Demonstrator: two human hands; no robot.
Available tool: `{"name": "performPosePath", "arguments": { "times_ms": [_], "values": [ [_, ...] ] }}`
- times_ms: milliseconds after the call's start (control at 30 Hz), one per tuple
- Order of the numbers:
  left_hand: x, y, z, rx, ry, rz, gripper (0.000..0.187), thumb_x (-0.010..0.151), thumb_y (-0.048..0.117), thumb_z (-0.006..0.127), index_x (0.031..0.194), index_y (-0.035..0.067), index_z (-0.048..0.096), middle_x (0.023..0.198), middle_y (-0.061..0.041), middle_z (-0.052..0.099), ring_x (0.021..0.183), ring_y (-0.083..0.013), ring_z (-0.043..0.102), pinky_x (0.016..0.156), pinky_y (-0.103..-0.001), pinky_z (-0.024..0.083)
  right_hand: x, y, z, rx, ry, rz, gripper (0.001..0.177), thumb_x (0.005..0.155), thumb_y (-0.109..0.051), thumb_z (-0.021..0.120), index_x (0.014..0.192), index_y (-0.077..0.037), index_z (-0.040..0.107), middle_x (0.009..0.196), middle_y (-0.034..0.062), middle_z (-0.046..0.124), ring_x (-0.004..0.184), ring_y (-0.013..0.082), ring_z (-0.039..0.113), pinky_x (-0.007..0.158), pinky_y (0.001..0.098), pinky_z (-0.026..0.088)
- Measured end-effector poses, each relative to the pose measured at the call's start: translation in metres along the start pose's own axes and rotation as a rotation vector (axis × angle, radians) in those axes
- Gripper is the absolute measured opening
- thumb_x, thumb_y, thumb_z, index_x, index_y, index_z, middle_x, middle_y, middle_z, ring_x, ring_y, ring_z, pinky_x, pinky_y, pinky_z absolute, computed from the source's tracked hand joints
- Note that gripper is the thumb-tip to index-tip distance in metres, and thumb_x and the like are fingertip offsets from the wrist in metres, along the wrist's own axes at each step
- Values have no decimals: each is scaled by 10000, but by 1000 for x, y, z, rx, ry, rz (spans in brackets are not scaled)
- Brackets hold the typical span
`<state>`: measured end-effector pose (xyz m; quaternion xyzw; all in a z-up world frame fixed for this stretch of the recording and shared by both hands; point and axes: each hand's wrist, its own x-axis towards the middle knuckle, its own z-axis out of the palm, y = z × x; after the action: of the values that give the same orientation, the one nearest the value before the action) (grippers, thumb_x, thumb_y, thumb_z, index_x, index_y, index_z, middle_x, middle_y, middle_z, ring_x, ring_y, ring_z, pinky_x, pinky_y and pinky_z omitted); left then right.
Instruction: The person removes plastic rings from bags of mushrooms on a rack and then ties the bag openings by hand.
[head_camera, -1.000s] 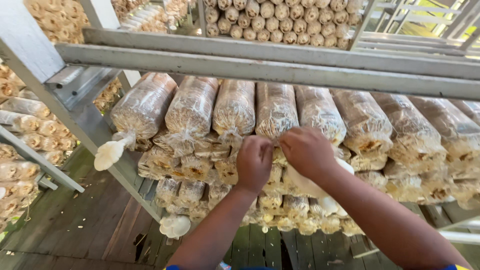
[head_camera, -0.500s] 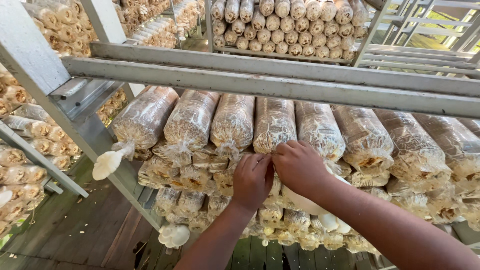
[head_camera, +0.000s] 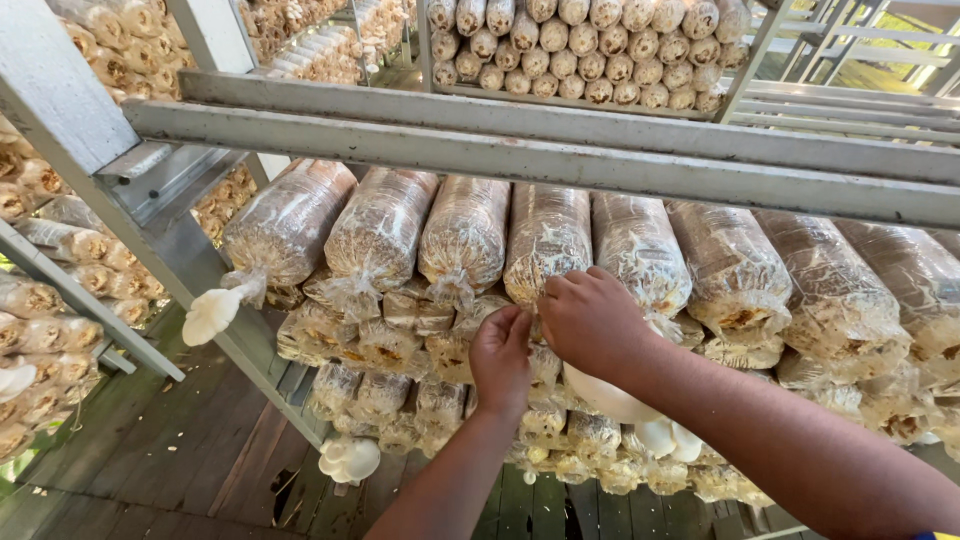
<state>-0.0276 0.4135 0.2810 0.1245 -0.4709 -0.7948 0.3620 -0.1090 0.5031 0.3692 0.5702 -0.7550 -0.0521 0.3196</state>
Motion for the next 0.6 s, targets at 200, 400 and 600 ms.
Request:
{"name": "performPosePath", "arguments": {
  "times_ms": [200, 400, 600],
  "values": [
    [6, -6, 4, -4, 85, -26, 94, 972, 111, 743, 1051, 62, 726, 881, -31, 715, 789, -87, 592, 614, -226, 432, 10, 3, -27, 106, -298, 65, 363, 1002, -308, 503, 781, -149, 744, 821, 22, 712, 786, 194, 704, 743, 352, 528],
    [15, -13, -14, 750, -93, 631, 176, 1000, 65, 644, 1139, 82, 751, 1048, -59, 643, 947, -236, 657, 707, -333, 572, -7, 7, -9, 114, -56, 84, 311, 950, -262, 577, 687, -143, 694, 748, 19, 674, 694, 239, 697, 637, 386, 513],
    [25, -6, -25, 998, -175, 1001, 175, 965, 107, 704, 1122, 36, 730, 1039, -112, 653, 949, -270, 700, 728, -357, 603, -21, 9, 12, 113, 115, 123, 248, 905, -292, 608, 671, -215, 634, 723, -44, 649, 685, 201, 692, 606, 357, 506]
  ]
}}
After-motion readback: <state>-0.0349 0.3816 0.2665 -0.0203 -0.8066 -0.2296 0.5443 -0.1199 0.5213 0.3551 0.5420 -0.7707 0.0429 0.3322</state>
